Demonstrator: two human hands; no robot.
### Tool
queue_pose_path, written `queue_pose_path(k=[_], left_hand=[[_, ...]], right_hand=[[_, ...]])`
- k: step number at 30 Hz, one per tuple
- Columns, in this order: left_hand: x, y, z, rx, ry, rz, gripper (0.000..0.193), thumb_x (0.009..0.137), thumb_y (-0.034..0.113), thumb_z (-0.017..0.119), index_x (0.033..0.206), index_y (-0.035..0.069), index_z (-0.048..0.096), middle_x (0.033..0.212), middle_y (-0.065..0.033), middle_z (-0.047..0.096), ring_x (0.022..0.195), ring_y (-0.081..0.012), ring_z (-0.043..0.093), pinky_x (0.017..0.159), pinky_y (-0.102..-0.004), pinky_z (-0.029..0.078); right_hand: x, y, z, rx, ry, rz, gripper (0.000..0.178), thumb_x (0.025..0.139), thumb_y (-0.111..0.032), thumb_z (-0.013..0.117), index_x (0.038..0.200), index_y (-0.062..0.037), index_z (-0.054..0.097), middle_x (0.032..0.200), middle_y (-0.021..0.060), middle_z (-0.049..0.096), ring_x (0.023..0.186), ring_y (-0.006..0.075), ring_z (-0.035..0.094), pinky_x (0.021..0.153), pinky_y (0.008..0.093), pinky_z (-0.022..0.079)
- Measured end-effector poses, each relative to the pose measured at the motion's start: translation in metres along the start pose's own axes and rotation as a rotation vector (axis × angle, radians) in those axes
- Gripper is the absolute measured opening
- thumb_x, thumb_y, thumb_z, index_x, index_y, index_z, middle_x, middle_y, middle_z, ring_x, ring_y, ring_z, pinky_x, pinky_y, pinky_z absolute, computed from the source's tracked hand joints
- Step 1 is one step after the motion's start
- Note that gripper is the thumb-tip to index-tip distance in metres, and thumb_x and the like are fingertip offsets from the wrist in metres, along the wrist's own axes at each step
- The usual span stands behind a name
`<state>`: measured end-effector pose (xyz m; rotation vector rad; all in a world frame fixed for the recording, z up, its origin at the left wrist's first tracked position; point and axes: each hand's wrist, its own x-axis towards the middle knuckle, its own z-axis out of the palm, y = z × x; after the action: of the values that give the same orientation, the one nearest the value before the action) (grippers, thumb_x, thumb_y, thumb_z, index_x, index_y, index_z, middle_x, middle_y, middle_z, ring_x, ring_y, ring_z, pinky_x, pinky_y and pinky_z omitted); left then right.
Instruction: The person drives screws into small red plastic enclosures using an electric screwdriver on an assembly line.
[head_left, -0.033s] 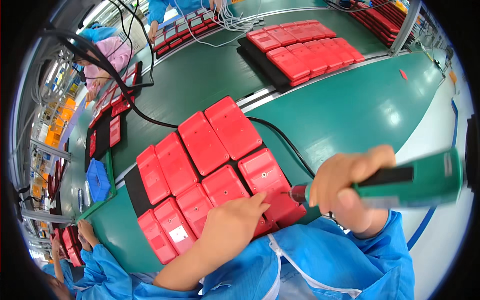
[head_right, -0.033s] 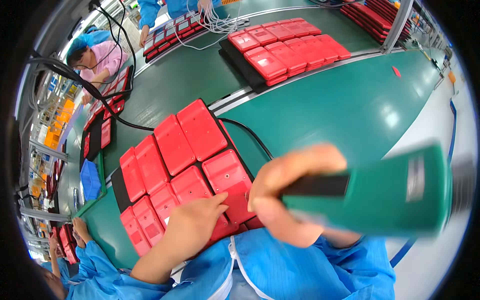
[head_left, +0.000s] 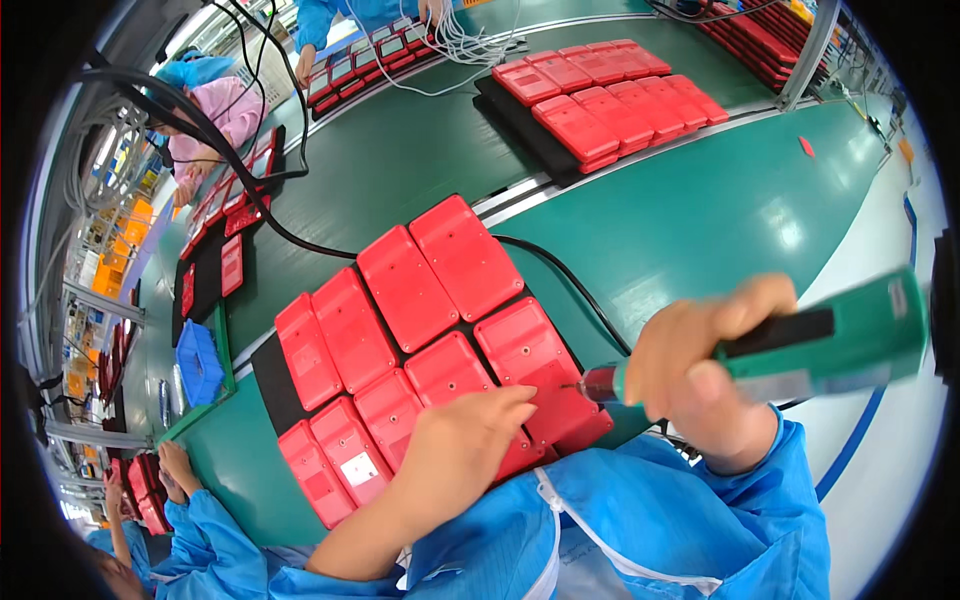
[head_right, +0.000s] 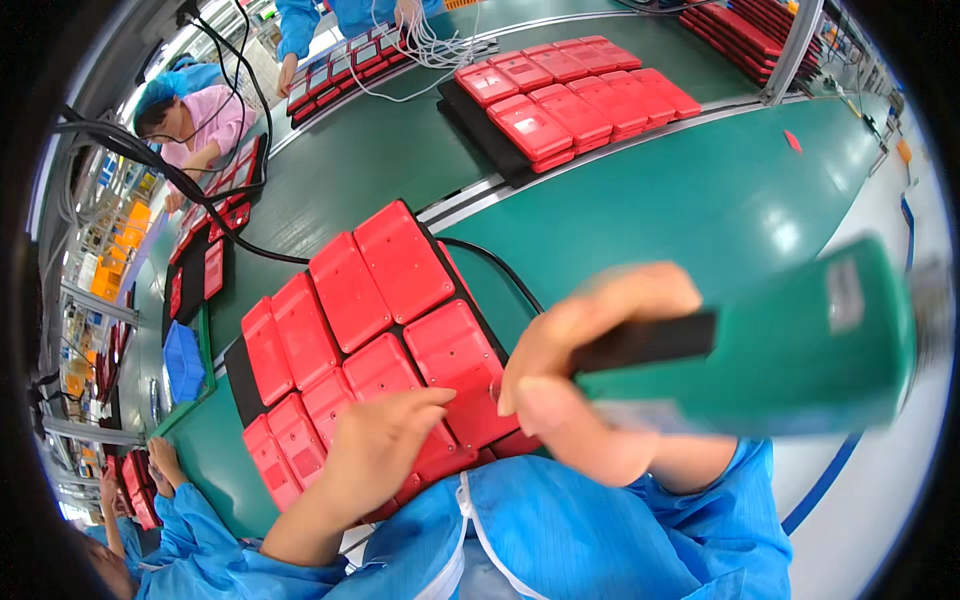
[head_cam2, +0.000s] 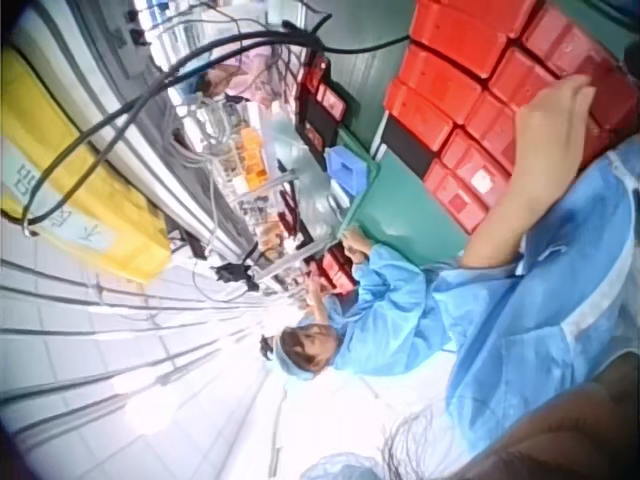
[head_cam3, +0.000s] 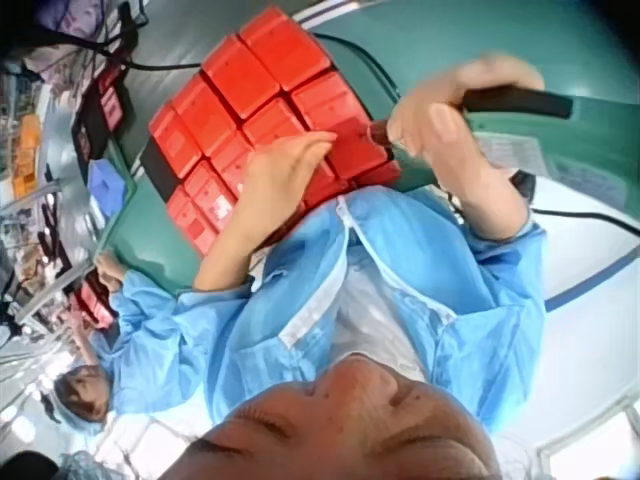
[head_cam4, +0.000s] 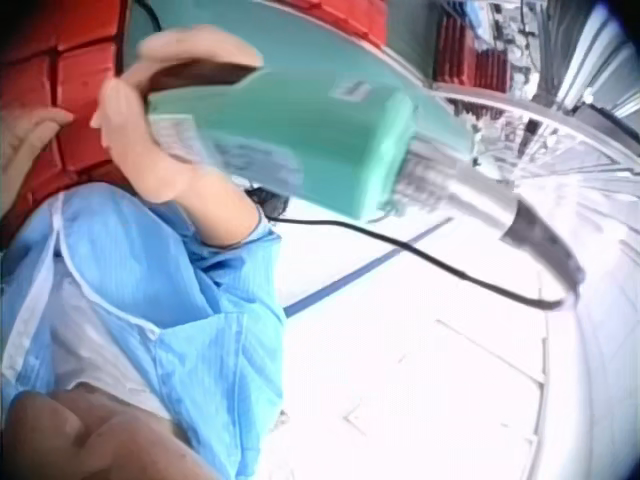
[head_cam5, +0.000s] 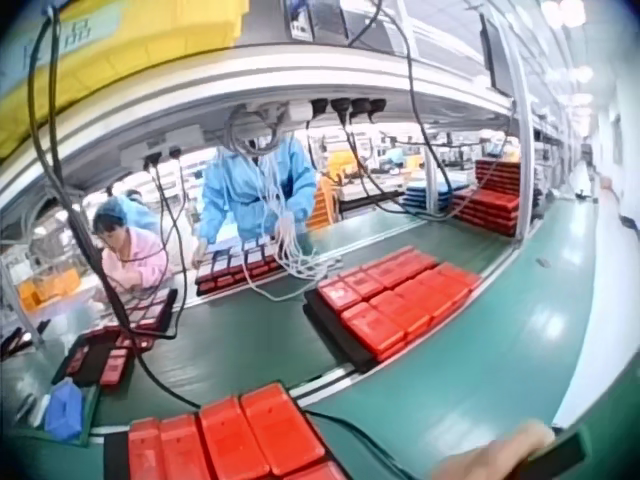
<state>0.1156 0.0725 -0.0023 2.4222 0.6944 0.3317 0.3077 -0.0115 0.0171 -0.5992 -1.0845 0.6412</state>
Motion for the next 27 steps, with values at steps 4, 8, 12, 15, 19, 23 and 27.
queue_pose_path(k=[4, 8, 12, 15, 19, 23, 27], left_hand=[[0.005, -0.002, -0.009, -1.657, 0.134, -0.493, 0.020, 0.086, 0.007, 0.045, 0.104, -0.001, 0.052, 0.078, -0.0031, 0.052, 0.065, -0.0110, 0.049, 0.054, -0.0232, 0.040], [0.007, -0.010, -0.013, -1.874, 0.021, -0.680, 0.020, 0.086, 0.003, 0.045, 0.105, -0.002, 0.050, 0.091, -0.0110, 0.056, 0.071, -0.0148, 0.052, 0.060, -0.0228, 0.045], [0.006, -0.008, -0.016, -1.811, -0.063, -0.709, 0.019, 0.089, 0.005, 0.042, 0.105, -0.003, 0.049, 0.099, -0.0178, 0.058, 0.083, -0.0215, 0.061, 0.063, -0.0224, 0.048], [0.004, -0.014, -0.016, -1.806, -0.138, -0.708, 0.018, 0.091, 0.012, 0.044, 0.102, -0.001, 0.049, 0.093, -0.0176, 0.060, 0.082, -0.0210, 0.062, 0.058, -0.0217, 0.047], [0.006, -0.016, -0.020, -1.779, -0.197, -0.713, 0.019, 0.089, 0.018, 0.049, 0.094, 0.000, 0.054, 0.084, -0.0146, 0.061, 0.073, -0.0170, 0.061, 0.048, -0.0198, 0.040], [0.008, -0.026, -0.016, -1.819, -0.237, -0.653, 0.022, 0.088, 0.018, 0.052, 0.095, -0.002, 0.058, 0.073, -0.0073, 0.055, 0.057, -0.0090, 0.044, 0.047, -0.0191, 0.031], [0.009, -0.026, -0.019, -1.789, -0.169, -0.689, 0.024, 0.087, 0.017, 0.053, 0.100, -0.002, 0.059, 0.070, -0.0044, 0.050, 0.055, -0.0084, 0.034, 0.049, -0.0191, 0.029]], right_hand=[[0.009, -0.017, 0.003, 0.101, 0.250, -0.024, 0.037, 0.079, -0.009, 0.058, 0.106, -0.0101, 0.033, 0.056, 0.0053, 0.047, 0.046, 0.0174, 0.048, 0.048, 0.0330, 0.046], [0.034, -0.008, -0.005, -0.060, 0.034, -0.266, 0.024, 0.087, -0.013, 0.046, 0.108, -0.0079, 0.036, 0.054, -0.0023, 0.041, 0.043, 0.0084, 0.043, 0.040, 0.0233, 0.041], [0.048, -0.006, 0.004, -0.018, 0.083, -0.242, 0.020, 0.086, -0.014, 0.052, 0.099, -0.0112, 0.037, 0.053, -0.0039, 0.044, 0.043, 0.0059, 0.045, 0.040, 0.0197, 0.040], [0.056, -0.002, 0.001, 0.010, 0.064, -0.259, 0.023, 0.084, -0.013, 0.055, 0.099, -0.0096, 0.038, 0.055, -0.0003, 0.051, 0.043, 0.0074, 0.052, 0.041, 0.0186, 0.045], [0.065, 0.013, -0.002, 0.086, 0.042, -0.323, 0.025, 0.081, -0.009, 0.056, 0.098, -0.0063, 0.038, 0.058, 0.0048, 0.057, 0.040, 0.0120, 0.056, 0.041, 0.0211, 0.050], [0.071, 0.016, 0.003, 0.132, 0.073, -0.309, 0.027, 0.081, -0.012, 0.057, 0.099, -0.0074, 0.038, 0.061, 0.0045, 0.059, 0.044, 0.0123, 0.058, 0.047, 0.0226, 0.052], [0.050, 0.010, 0.010, -0.023, 0.306, -0.171, 0.029, 0.081, -0.018, 0.058, 0.100, -0.0098, 0.038, 0.064, 0.0018, 0.061, 0.052, 0.0113, 0.061, 0.058, 0.0246, 0.053]])
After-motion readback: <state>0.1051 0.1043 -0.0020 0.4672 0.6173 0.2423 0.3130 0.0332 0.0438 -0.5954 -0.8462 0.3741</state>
